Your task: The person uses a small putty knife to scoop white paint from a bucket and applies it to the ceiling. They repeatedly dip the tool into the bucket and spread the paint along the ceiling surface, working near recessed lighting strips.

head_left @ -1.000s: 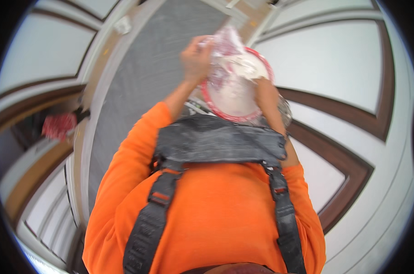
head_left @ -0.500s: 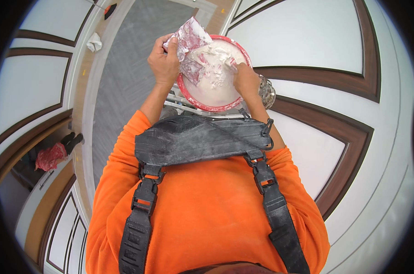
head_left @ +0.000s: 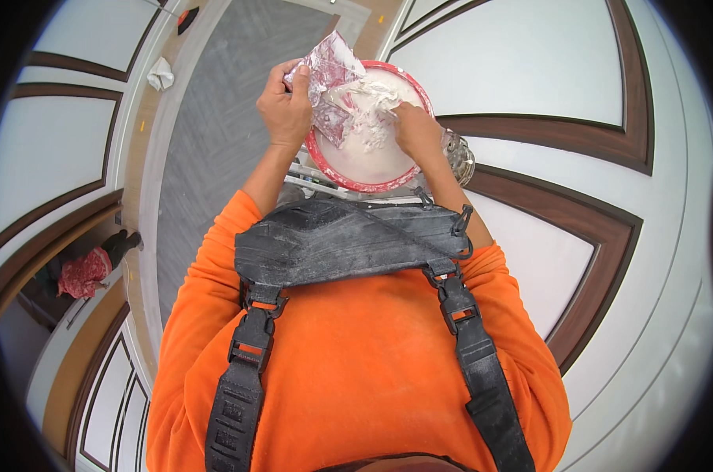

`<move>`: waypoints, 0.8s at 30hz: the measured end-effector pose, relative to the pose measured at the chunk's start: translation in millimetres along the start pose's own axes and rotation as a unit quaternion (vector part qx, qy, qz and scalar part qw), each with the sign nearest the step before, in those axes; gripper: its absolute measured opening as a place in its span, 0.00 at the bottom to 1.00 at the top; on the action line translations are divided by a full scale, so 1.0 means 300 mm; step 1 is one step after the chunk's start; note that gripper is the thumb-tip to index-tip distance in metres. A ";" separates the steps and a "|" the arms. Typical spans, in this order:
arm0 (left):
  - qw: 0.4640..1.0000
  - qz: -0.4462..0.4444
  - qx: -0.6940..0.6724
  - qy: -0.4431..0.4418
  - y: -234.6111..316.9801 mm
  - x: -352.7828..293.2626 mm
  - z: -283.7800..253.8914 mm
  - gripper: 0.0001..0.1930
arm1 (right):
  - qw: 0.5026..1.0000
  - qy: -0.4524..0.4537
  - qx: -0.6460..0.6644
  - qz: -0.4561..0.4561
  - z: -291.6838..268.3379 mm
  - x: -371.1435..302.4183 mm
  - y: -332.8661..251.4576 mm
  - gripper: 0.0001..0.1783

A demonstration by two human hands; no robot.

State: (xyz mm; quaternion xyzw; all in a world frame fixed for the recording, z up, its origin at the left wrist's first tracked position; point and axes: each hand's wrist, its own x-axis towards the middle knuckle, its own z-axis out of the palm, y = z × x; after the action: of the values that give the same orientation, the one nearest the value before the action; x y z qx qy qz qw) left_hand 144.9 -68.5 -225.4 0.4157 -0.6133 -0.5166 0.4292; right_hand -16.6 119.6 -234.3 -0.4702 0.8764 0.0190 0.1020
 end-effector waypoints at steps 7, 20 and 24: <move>0.999 0.035 0.011 0.021 -0.002 -0.001 0.001 0.11 | 1.000 0.002 0.025 -0.008 -0.057 -0.037 0.034 0.15; 1.000 0.013 0.005 -0.004 -0.014 0.000 0.001 0.12 | 0.998 -0.011 0.048 -0.050 -0.025 -0.094 -0.001 0.11; 1.000 0.006 -0.002 -0.001 0.009 -0.004 -0.002 0.12 | 0.981 -0.010 0.063 0.183 -0.078 -0.059 0.033 0.12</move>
State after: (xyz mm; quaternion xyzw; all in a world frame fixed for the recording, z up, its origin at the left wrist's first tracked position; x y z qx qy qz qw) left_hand 145.7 -67.3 -222.7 0.4108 -0.6152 -0.5159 0.4320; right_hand -19.1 136.7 -208.4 -0.2948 0.9459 -0.0134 0.1348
